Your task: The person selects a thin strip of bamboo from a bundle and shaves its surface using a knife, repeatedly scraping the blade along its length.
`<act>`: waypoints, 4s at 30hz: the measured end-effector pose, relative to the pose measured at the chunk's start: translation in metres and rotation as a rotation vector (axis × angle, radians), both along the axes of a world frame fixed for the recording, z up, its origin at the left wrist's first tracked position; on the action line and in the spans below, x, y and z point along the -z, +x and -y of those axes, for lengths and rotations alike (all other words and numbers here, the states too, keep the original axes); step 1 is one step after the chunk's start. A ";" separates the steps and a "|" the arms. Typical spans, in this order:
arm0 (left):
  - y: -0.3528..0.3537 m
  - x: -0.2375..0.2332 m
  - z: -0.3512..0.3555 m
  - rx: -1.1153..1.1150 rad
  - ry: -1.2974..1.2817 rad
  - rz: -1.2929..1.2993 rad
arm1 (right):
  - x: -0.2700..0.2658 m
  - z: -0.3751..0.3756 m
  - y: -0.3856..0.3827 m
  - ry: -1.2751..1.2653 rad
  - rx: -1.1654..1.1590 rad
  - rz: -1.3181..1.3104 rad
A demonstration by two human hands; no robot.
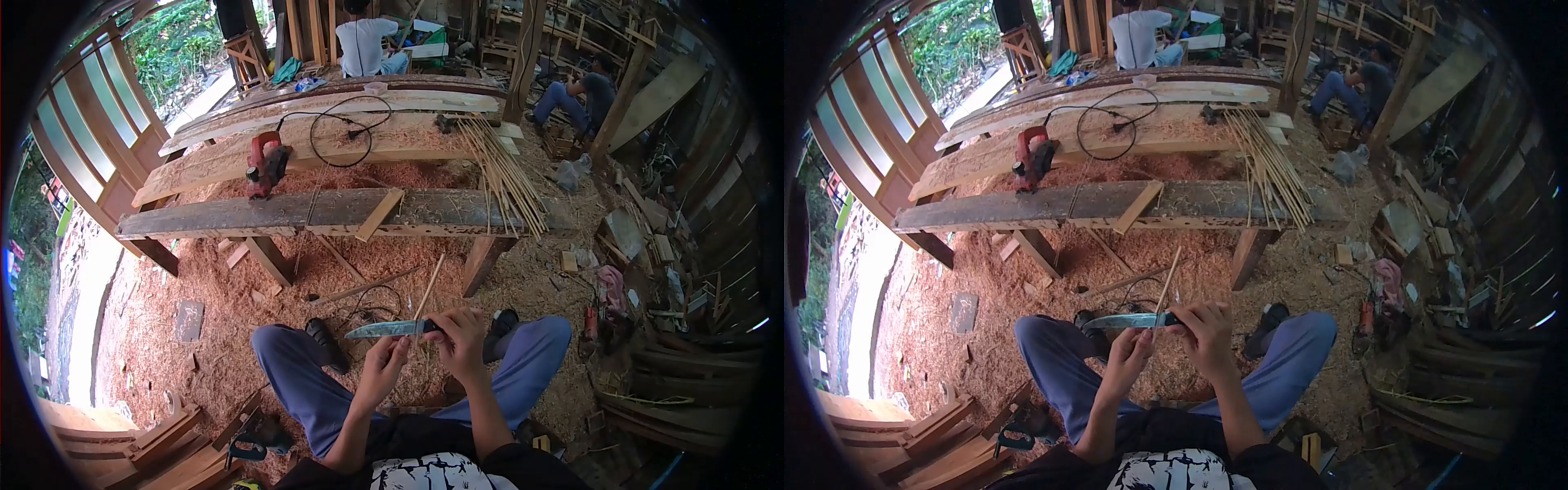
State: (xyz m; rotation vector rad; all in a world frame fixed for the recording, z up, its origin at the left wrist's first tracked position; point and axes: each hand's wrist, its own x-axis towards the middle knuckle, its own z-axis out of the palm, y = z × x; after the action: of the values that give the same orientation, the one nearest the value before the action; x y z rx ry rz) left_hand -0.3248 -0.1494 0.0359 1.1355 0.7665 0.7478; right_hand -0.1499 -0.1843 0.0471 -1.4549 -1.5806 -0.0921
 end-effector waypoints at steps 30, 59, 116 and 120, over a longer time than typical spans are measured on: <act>-0.021 -0.014 -0.013 0.032 -0.214 0.119 | 0.001 0.009 -0.004 -0.016 0.052 -0.006; -0.017 -0.020 0.003 -0.012 -0.180 0.047 | 0.006 0.006 0.011 -0.037 0.059 0.134; -0.025 -0.023 0.010 0.004 -0.058 -0.057 | 0.014 0.000 0.026 0.014 0.114 0.121; -0.019 -0.012 0.007 0.003 -0.023 -0.107 | 0.022 0.008 0.028 -0.040 0.114 0.069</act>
State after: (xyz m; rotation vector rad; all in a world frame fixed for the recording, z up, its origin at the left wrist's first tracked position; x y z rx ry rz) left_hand -0.3443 -0.1562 0.0476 1.1628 0.8603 0.6785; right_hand -0.1221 -0.1925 0.0248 -1.5879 -1.5618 -0.1793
